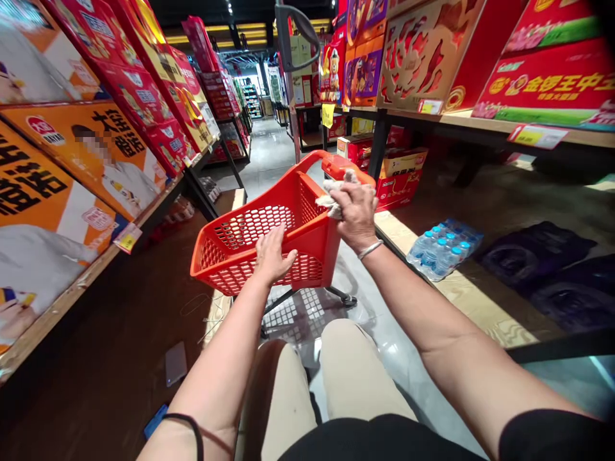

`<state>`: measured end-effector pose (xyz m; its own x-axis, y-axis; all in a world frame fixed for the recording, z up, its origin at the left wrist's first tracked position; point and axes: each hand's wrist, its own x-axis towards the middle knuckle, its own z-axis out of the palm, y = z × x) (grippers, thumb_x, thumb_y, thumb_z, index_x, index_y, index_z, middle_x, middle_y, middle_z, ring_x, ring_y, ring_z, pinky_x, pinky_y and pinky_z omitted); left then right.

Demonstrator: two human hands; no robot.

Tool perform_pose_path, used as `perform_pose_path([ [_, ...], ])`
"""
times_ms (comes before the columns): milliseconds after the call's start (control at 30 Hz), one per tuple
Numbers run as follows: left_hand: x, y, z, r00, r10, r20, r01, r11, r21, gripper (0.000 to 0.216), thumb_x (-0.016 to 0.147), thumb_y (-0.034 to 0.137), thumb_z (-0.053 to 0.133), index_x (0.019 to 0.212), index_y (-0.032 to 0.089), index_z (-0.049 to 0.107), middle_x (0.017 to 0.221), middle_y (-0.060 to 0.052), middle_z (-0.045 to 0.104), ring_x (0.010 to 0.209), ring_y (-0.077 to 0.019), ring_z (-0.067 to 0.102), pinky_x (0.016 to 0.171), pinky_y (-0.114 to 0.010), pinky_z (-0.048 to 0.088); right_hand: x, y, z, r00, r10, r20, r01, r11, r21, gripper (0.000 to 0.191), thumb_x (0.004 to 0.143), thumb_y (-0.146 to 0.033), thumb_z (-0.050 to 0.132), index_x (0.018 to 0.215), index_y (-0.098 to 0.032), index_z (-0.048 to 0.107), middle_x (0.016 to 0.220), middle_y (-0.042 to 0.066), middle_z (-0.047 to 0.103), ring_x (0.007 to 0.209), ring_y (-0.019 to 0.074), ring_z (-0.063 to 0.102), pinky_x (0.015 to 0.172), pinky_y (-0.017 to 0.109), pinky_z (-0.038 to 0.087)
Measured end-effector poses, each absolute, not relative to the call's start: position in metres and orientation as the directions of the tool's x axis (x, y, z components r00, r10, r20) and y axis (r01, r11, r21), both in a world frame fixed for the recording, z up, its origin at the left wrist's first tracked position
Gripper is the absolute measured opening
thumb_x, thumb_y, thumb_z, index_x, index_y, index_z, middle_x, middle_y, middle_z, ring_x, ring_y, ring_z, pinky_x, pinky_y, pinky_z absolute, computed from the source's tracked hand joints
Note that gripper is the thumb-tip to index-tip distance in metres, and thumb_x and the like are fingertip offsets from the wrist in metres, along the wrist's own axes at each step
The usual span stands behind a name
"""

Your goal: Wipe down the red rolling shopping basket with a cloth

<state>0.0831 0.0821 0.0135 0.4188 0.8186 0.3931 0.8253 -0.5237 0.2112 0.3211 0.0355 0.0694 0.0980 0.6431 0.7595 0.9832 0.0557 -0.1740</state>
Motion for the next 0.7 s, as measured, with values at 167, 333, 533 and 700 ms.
perform_pose_path([
  [167, 0.090, 0.083, 0.005, 0.405, 0.826, 0.392, 0.835, -0.509, 0.209, 0.067, 0.081, 0.034, 0.062, 0.145, 0.019, 0.047, 0.144, -0.014, 0.058, 0.134, -0.0313, 0.053, 0.117, -0.047, 0.033, 0.247, 0.037, 0.044, -0.258, 0.741, 0.619, 0.956, 0.288, 0.054, 0.033, 0.103, -0.023, 0.039, 0.124, -0.023, 0.065, 0.132, 0.008, 0.062, 0.118, 0.0291, 0.046, 0.102, 0.047, 0.031],
  [333, 0.080, 0.085, 0.001, 0.434, 0.798, 0.417, 0.810, -0.549, 0.208, 0.066, 0.083, 0.033, 0.061, 0.145, 0.020, 0.045, 0.145, -0.013, 0.057, 0.134, -0.0305, 0.052, 0.115, -0.047, 0.035, 0.265, 0.033, 0.039, -0.371, 0.685, 0.627, 0.921, 0.356, 0.157, 0.034, 0.105, -0.032, 0.038, 0.127, -0.027, 0.064, 0.132, 0.005, 0.064, 0.115, 0.0281, 0.048, 0.099, 0.045, 0.033],
  [533, 0.082, 0.087, 0.002, 0.427, 0.806, 0.410, 0.803, -0.547, 0.238, 0.067, 0.084, 0.039, 0.063, 0.147, 0.022, 0.046, 0.148, -0.012, 0.056, 0.136, -0.0315, 0.049, 0.116, -0.049, 0.032, 0.366, 0.040, 0.067, 0.144, 0.588, 0.796, 0.987, -0.022, -0.161, 0.033, 0.094, -0.024, 0.052, 0.123, -0.024, 0.067, 0.130, 0.011, 0.058, 0.117, 0.0325, 0.044, 0.098, 0.047, 0.035],
  [700, 0.083, 0.090, 0.006, 0.436, 0.821, 0.369, 0.792, -0.545, 0.276, 0.070, 0.083, 0.035, 0.060, 0.150, 0.024, 0.045, 0.150, -0.010, 0.055, 0.137, -0.0310, 0.049, 0.119, -0.050, 0.029, 0.348, 0.046, 0.010, 0.150, 0.625, 0.766, 0.967, 0.067, -0.244, 0.030, 0.088, -0.023, 0.057, 0.115, -0.022, 0.069, 0.121, 0.012, 0.056, 0.113, 0.0296, 0.045, 0.102, 0.044, 0.037],
])
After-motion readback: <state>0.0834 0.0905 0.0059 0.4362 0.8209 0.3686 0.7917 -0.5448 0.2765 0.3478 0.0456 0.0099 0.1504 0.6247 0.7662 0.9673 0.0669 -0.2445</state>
